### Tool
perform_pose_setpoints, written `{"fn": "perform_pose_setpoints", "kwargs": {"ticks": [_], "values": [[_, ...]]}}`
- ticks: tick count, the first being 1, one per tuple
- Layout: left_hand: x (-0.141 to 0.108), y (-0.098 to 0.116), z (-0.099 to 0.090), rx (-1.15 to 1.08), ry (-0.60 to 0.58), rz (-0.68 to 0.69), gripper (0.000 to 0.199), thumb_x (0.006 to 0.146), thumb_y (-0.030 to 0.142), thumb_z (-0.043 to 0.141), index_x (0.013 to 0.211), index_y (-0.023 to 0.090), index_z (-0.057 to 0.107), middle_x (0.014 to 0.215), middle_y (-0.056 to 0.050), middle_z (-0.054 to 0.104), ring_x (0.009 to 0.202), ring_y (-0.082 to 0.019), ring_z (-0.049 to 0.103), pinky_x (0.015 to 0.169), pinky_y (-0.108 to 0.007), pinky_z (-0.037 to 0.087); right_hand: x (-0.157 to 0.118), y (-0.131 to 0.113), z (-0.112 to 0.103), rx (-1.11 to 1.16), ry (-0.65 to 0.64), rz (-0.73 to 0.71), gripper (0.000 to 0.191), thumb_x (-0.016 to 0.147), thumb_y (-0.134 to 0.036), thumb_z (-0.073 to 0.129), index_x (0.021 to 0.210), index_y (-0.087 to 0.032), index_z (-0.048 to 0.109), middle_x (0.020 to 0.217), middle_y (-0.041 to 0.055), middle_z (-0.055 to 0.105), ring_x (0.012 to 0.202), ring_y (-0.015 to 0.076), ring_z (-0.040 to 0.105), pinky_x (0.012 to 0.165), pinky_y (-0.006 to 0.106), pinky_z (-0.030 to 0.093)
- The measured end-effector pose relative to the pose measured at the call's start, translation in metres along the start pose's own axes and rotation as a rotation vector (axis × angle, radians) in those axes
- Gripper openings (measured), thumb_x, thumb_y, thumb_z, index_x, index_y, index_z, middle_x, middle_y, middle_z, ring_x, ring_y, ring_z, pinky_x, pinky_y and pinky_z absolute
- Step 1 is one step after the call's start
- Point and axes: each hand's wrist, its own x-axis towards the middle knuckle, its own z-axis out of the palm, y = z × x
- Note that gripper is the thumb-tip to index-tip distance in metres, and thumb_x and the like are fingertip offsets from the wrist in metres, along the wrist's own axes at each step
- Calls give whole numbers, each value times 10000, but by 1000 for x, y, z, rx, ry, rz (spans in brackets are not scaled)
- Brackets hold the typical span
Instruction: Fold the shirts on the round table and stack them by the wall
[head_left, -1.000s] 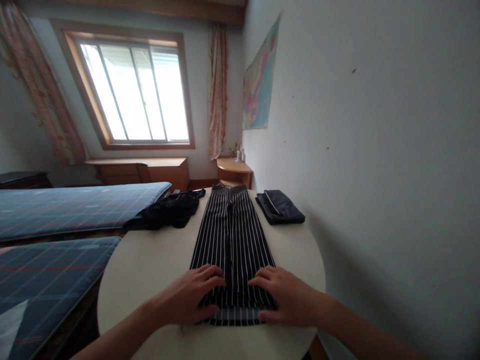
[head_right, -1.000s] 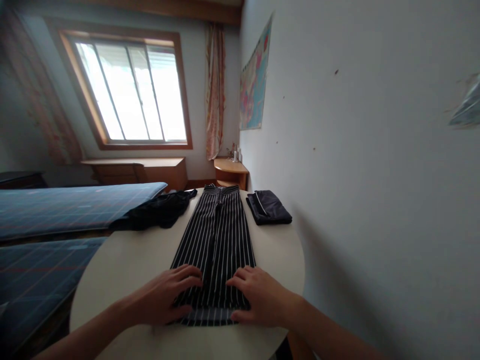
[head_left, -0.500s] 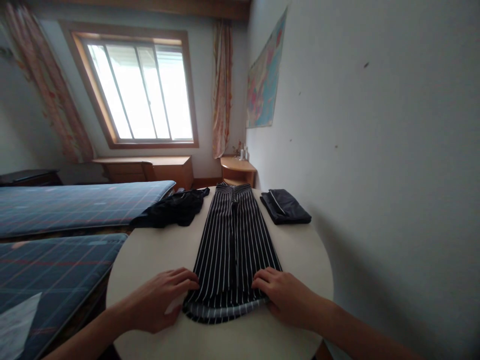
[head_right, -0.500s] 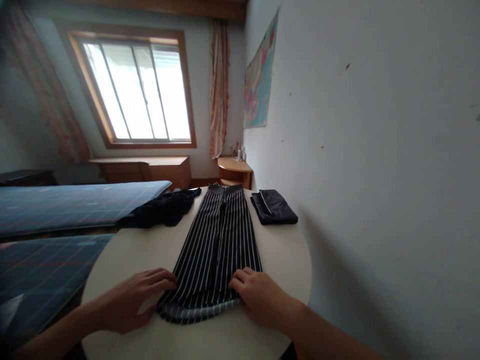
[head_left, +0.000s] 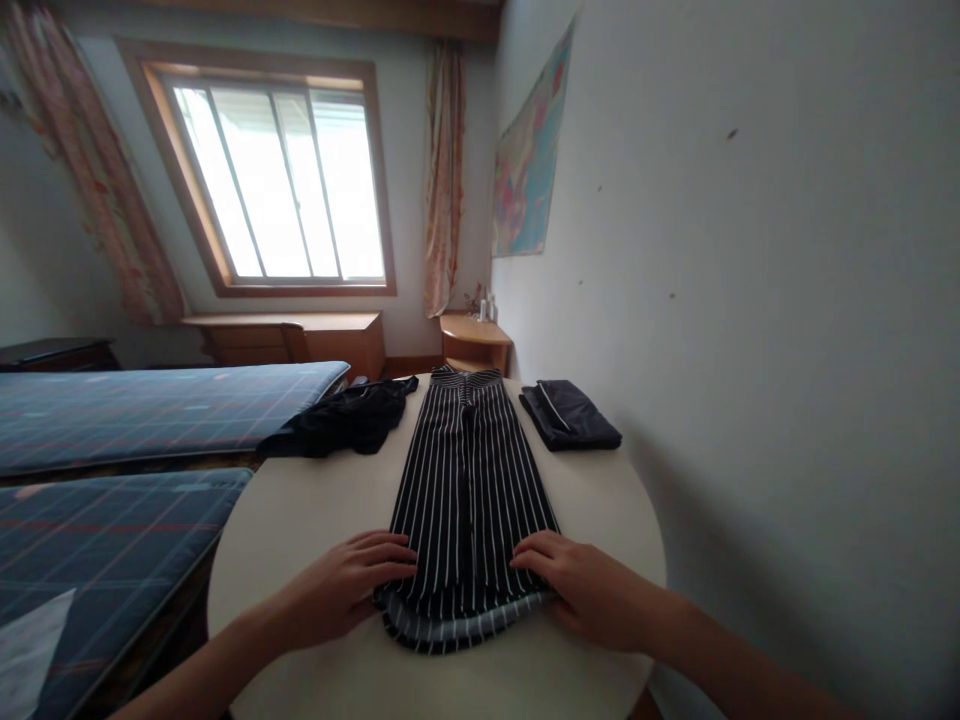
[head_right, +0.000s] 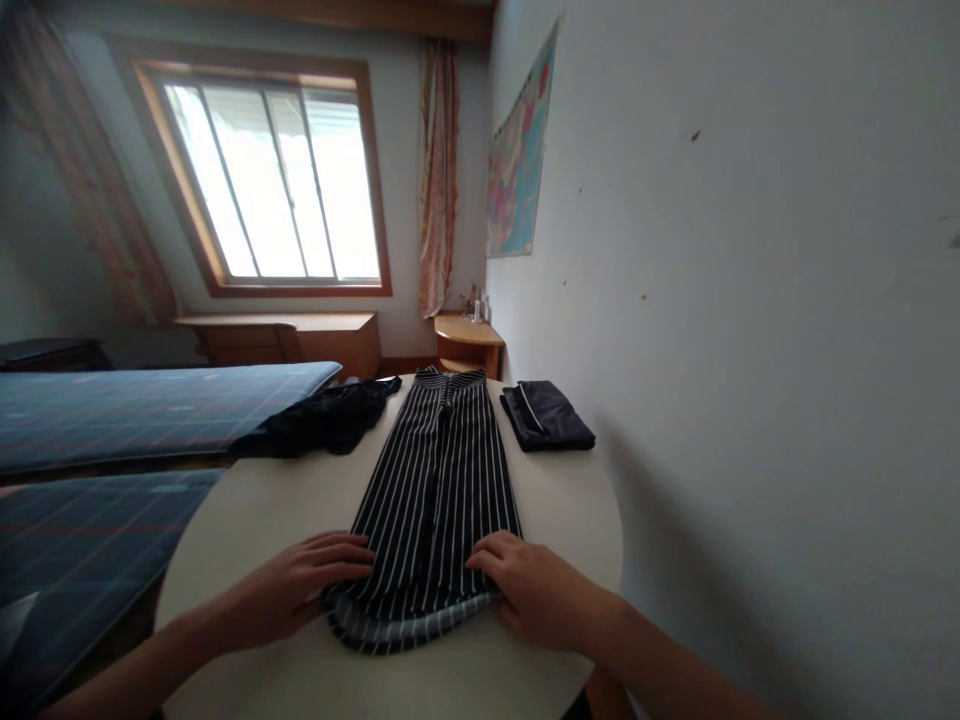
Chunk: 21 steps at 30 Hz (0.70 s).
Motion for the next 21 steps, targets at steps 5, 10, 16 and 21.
{"fn": "perform_pose_setpoints", "kwargs": {"ticks": [5,10,16,21], "values": [[4,5,-2,-86,31,-90,636,700,-25,445,1215,304,620,1359,11,624,1289,-204,547,1107,-421,431,-6,8,-8,-1,-45,15,519,770,-17,456,1177,-243,684,1358,54,616,1258,212,563,1066,352,416],[2,18,-12,-89,4,-182,606,668,23,453,1160,321,643,1097,19,733,1027,-202,677,929,-348,524,-7,-2,-26,4,-149,45,451,733,-37,496,1071,-247,710,1000,26,745,952,199,687,850,284,471],[15,20,-31,-112,125,-220,527,696,74,471,1137,300,648,1031,15,733,947,-197,673,881,-316,509,2,6,-52,31,-136,53,272,786,-121,515,973,-203,694,814,11,706,714,150,615,662,232,392],[59,-1,-50,-24,333,-349,419,786,100,473,1142,240,643,1016,-32,733,929,-223,673,841,-329,490,32,35,-73,-83,148,181,215,861,-184,513,994,-180,681,897,59,722,798,183,644,697,251,397]]}}
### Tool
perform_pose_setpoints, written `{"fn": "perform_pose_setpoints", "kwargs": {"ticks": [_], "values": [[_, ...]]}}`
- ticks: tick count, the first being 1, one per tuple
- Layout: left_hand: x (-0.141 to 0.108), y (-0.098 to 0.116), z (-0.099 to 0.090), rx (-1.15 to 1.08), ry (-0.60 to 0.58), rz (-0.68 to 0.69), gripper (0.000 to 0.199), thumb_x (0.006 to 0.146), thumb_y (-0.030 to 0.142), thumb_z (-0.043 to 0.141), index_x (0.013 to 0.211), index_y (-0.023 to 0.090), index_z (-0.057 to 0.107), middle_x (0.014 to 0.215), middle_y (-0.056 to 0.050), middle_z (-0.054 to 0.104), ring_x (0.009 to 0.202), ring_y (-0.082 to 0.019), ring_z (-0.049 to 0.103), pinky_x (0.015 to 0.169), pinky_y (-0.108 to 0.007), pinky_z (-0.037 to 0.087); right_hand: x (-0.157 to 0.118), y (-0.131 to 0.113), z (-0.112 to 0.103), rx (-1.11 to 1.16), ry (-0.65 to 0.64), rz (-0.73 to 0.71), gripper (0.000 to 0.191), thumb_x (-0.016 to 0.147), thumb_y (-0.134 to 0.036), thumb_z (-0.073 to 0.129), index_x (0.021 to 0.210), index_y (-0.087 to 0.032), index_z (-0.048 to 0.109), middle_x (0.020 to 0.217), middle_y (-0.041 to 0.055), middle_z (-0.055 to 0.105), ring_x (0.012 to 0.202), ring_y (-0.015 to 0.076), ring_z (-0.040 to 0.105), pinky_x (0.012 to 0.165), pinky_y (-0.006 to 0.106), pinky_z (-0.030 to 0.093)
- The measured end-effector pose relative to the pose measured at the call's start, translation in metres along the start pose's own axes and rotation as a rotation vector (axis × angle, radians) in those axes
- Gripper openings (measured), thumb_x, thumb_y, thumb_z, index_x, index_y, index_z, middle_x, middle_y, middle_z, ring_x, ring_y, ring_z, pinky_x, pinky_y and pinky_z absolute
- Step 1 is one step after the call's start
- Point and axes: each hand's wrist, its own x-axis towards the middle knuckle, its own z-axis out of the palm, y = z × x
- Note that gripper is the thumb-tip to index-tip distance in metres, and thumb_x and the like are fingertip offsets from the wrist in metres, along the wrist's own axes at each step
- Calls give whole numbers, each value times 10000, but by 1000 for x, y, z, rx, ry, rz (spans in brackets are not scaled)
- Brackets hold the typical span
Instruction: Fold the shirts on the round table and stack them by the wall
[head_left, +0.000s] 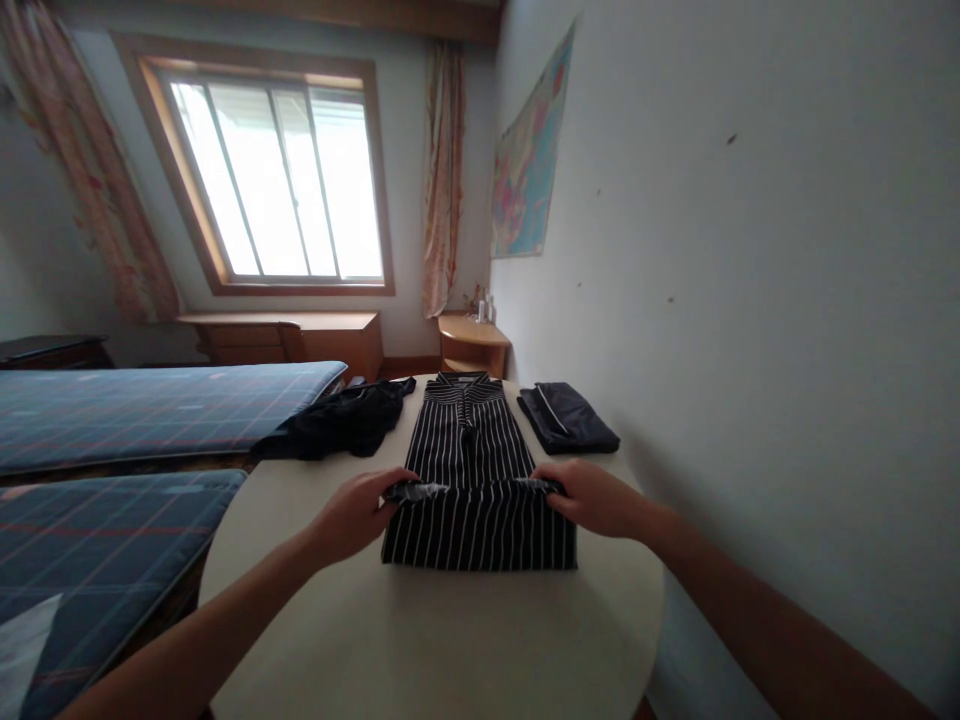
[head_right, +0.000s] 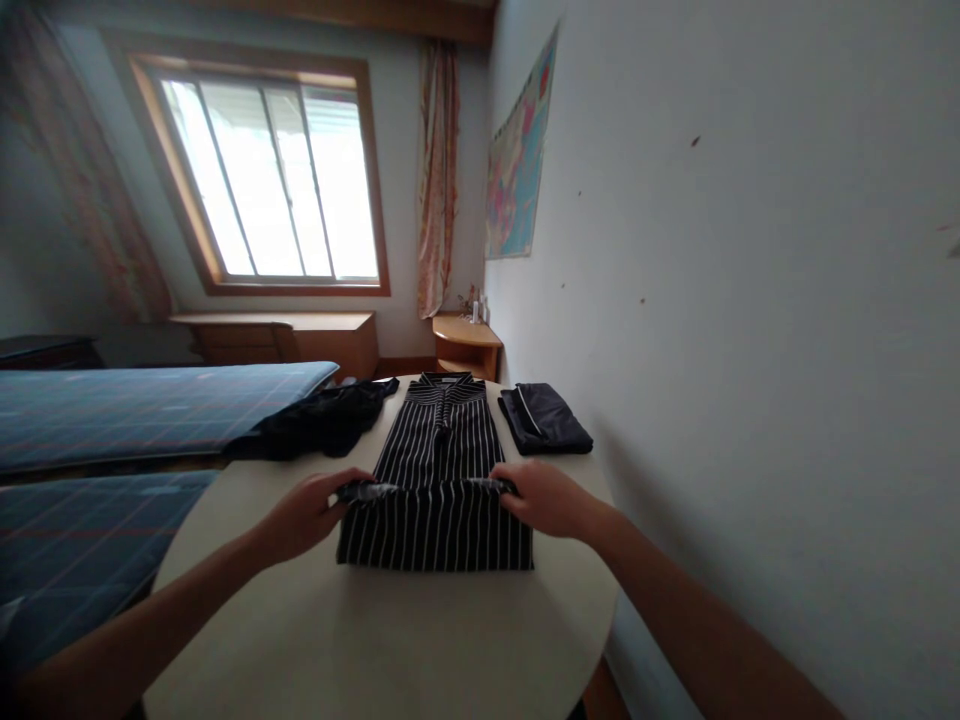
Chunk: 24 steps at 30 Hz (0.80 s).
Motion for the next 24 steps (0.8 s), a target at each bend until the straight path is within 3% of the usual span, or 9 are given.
{"fn": "perform_pose_setpoints", "kwargs": {"ticks": [4,9,12,15,19,24], "values": [[43,-14,14,10,73,-121,358,841,119,483,1143,212,650,981,-47,733,906,-217,679,807,-301,491,37,21,7,-87,126,68,268,891,-173,507,1106,-190,666,1058,75,725,976,203,659,827,263,422],[66,-41,54,44,59,-169,351,850,97,462,1138,173,647,1163,-83,691,1093,-228,638,967,-318,458,72,49,46,-155,131,110,280,939,-185,490,1167,-186,652,1155,81,703,1082,198,636,914,270,424],[62,-52,75,84,7,-168,358,827,92,500,1150,182,626,1231,-87,650,1146,-233,601,1015,-335,434,82,61,69,-128,105,88,259,929,-190,523,1136,-156,674,1157,101,694,1078,205,633,927,274,436],[54,-54,83,133,-5,-131,372,802,84,531,1148,201,604,1246,-84,619,1191,-237,551,1038,-339,412,81,66,81,-111,137,54,238,923,-198,543,1095,-136,695,1118,113,691,1056,211,631,942,283,438],[36,-43,76,171,-54,-102,363,803,101,535,1142,222,582,1225,-76,600,1184,-239,527,1029,-351,410,68,63,78,-105,113,-8,234,890,-240,605,1081,-143,700,1082,106,688,1001,220,637,919,297,444],[1,-21,56,178,-172,-38,304,786,157,563,1075,239,602,1149,-58,608,1119,-247,540,959,-356,439,37,47,63,-69,-55,-78,214,837,-310,690,988,-159,697,1015,84,686,908,212,638,827,290,451]]}}
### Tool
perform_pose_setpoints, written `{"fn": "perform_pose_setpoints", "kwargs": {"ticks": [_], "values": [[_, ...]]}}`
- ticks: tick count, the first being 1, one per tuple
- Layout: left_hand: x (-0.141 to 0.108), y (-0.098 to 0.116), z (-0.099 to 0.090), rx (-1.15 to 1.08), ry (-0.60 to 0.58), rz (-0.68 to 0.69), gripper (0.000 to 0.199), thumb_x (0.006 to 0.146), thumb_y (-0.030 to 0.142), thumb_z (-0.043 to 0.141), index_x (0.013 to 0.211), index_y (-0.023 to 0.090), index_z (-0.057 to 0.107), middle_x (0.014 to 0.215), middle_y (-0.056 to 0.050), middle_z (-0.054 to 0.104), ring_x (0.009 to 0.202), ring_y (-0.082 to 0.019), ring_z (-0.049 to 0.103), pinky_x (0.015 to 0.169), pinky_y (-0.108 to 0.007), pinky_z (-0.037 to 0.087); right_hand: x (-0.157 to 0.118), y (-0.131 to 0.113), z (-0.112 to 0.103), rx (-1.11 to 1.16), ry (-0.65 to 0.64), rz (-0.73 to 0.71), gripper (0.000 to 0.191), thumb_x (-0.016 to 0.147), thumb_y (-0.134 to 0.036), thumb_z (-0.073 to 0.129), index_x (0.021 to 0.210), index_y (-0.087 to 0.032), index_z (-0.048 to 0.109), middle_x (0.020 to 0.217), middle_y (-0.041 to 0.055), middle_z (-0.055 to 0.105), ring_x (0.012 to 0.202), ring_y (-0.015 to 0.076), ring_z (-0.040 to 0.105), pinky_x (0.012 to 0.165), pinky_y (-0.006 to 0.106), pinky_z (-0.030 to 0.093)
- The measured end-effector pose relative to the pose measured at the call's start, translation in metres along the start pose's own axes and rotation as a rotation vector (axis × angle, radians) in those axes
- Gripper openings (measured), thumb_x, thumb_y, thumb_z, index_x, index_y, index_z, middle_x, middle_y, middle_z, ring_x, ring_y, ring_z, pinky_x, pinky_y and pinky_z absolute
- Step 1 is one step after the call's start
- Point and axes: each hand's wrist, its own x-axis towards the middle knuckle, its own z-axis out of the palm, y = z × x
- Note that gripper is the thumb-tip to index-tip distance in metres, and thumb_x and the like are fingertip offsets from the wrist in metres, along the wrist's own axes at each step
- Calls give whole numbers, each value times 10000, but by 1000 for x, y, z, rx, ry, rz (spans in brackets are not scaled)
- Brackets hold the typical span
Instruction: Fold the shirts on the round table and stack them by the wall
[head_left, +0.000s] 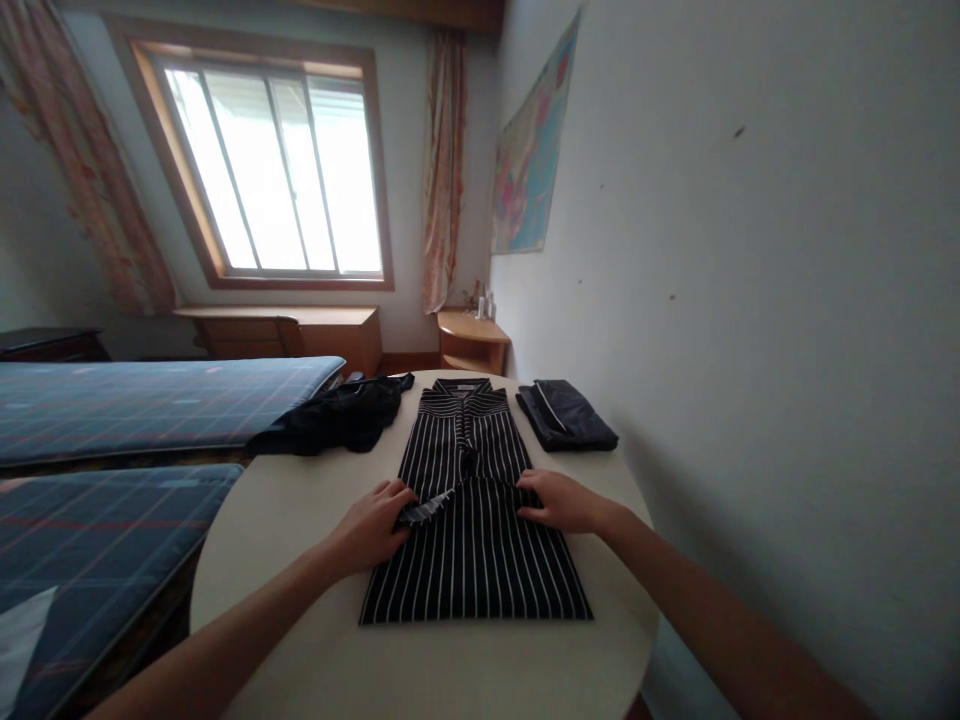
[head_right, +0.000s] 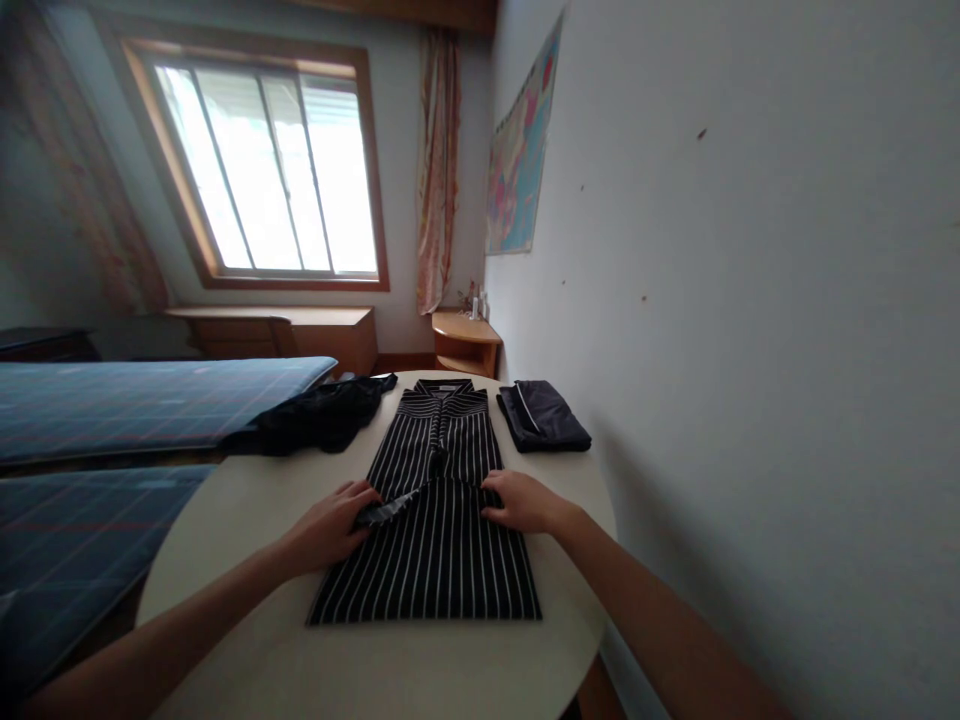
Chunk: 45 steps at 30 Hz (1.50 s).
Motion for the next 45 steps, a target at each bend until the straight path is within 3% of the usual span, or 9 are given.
{"fn": "perform_pose_setpoints", "kwargs": {"ticks": [6,9,16,22,27,33,37,42,45], "values": [[-24,15,-18,-30,-98,19,238,755,129,562,949,239,643,1027,-29,647,1019,-221,595,878,-321,456,-19,-21,-7,37,-136,-40,186,820,-297,704,956,-169,705,995,70,692,875,201,629,771,281,436],[-18,18,-25,15,-149,39,192,806,175,553,959,234,654,1024,-38,664,986,-222,623,870,-326,474,-18,-25,-10,31,-190,-35,222,801,-280,707,993,-169,710,1006,75,698,887,206,627,753,279,426],[3,29,-37,182,-344,35,179,792,266,612,956,208,656,1013,-100,718,986,-306,668,866,-412,508,-8,-33,-21,69,-337,41,260,786,-340,709,982,-169,718,866,32,686,711,154,570,582,239,348],[15,31,-53,117,-505,130,201,796,247,644,995,222,647,1009,-67,717,928,-260,670,805,-346,505,-3,-33,-29,53,-438,46,234,747,-354,767,852,-152,717,675,-27,588,573,113,478,518,241,293],[27,17,-80,24,-429,157,194,885,331,591,1031,212,636,1051,-56,695,948,-214,643,847,-308,485,-1,-23,-52,110,-338,-3,225,792,-366,745,871,-158,719,742,-3,658,641,133,556,580,237,358],[72,6,-111,135,-151,101,207,898,284,550,1066,216,650,1067,-59,699,1008,-229,642,899,-307,469,34,0,-85,-60,-10,44,227,893,-304,646,1070,-173,705,1034,94,728,950,227,657,814,285,442],[107,-4,-91,265,3,-6,198,894,210,503,1029,233,645,1109,-67,696,1060,-254,650,886,-324,471,67,12,-79,-163,137,210,259,936,-283,582,1162,-191,670,1143,114,712,1039,251,658,855,301,452],[126,-21,-37,255,-39,-74,239,856,164,511,1044,238,639,1078,-81,717,1017,-269,675,838,-343,486,92,25,-39,-158,106,310,307,951,-299,553,1232,-200,625,1217,119,687,1108,248,644,905,305,454],[124,-24,-19,247,-53,-78,220,825,168,533,1006,230,641,1091,-80,716,1034,-266,667,840,-333,483,94,32,-14,-102,84,296,308,943,-300,553,1217,-184,635,1212,121,688,1115,247,643,904,301,457]]}}
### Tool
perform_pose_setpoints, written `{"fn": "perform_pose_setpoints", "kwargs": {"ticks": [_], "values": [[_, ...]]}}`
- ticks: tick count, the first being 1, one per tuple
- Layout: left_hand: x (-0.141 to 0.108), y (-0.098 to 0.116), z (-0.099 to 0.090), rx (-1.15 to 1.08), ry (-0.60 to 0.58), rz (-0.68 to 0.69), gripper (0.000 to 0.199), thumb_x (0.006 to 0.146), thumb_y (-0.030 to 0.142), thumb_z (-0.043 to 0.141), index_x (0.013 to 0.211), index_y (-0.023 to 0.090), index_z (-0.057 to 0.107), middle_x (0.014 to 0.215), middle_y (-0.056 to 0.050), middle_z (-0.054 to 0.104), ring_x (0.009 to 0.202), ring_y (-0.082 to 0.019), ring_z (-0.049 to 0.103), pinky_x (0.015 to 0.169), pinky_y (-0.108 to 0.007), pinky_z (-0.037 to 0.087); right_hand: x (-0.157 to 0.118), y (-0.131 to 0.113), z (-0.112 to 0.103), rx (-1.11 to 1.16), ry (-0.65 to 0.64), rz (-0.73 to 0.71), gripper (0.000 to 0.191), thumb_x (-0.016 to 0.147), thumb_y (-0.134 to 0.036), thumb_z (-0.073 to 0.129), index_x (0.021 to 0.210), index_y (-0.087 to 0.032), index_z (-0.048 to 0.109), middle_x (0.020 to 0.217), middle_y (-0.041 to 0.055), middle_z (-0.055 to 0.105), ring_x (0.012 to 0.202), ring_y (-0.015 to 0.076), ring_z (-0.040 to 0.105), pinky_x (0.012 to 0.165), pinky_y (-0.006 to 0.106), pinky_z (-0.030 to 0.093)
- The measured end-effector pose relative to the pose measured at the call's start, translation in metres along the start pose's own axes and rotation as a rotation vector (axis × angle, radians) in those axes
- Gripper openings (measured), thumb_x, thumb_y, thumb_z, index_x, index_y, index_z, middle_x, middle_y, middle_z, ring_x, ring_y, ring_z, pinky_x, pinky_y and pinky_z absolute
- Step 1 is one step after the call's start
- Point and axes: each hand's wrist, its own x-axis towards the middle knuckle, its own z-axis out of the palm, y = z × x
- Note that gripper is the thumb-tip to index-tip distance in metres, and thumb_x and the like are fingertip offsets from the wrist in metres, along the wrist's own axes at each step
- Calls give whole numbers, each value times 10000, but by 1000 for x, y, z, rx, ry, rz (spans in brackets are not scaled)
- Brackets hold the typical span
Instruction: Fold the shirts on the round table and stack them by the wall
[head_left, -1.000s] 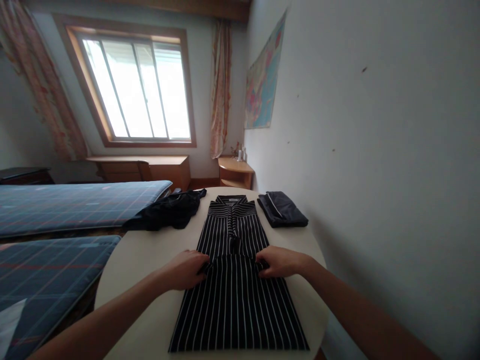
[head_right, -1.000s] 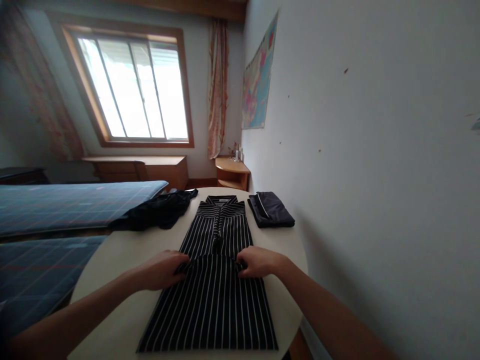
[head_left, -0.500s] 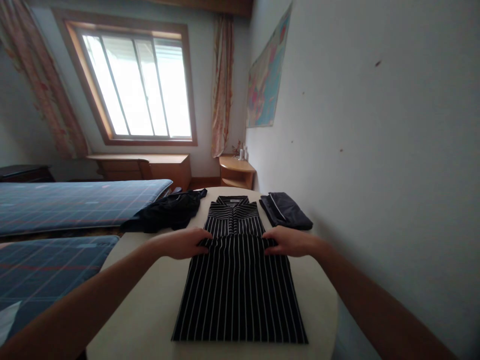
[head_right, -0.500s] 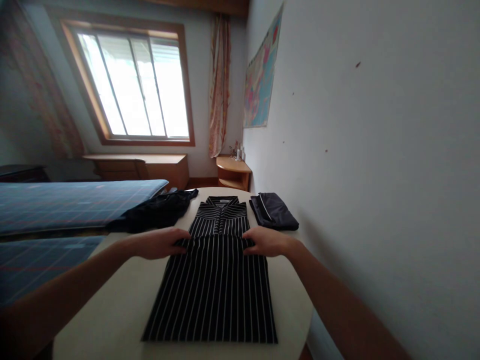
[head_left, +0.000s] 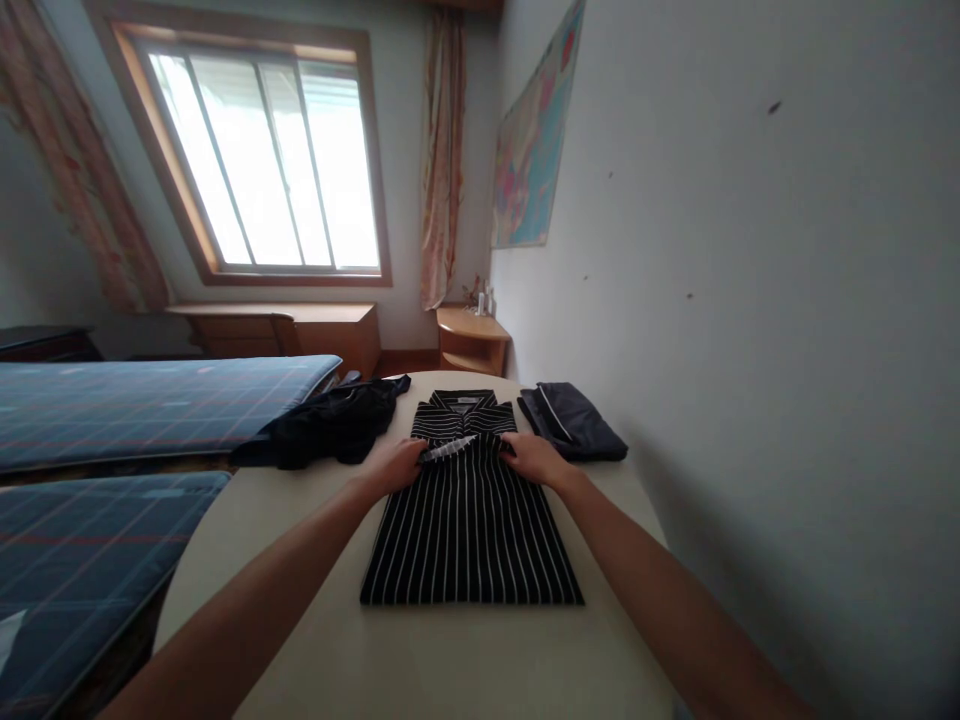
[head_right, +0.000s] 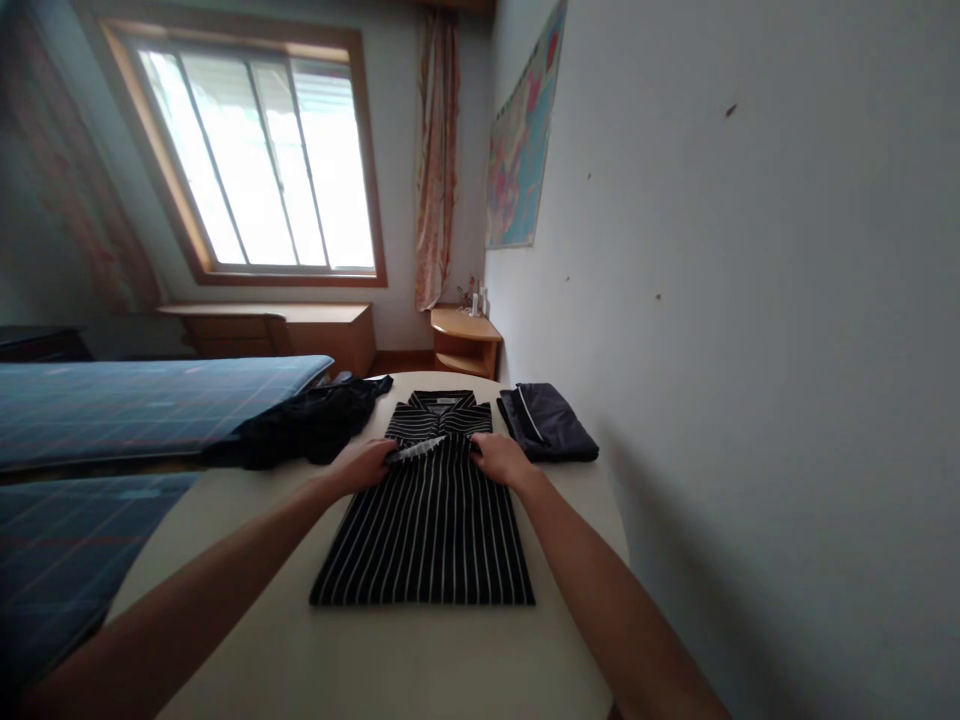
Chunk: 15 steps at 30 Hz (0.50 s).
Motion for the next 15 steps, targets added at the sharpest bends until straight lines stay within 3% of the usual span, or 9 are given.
{"fn": "perform_pose_setpoints", "kwargs": {"ticks": [3,7,15], "values": [[-7,1,4,-5,5,2,197,819,175,518,966,223,641,1070,-78,718,1028,-258,665,831,-321,476,-5,4,14,52,37,-23,298,934,-303,552,1182,-179,657,1210,117,691,1134,245,630,921,298,450],[-24,3,-1,-7,-16,31,175,778,190,537,902,231,655,1001,-71,727,984,-265,671,798,-325,475,-20,7,14,96,26,-90,263,872,-309,624,1074,-163,705,1115,107,723,1036,238,658,869,286,456],[-72,24,-22,6,-226,164,118,743,329,604,804,244,660,838,-56,712,806,-281,680,678,-337,480,-65,-15,-16,194,-287,-223,237,716,-346,779,886,-185,741,863,22,746,787,187,662,664,236,430]]}}
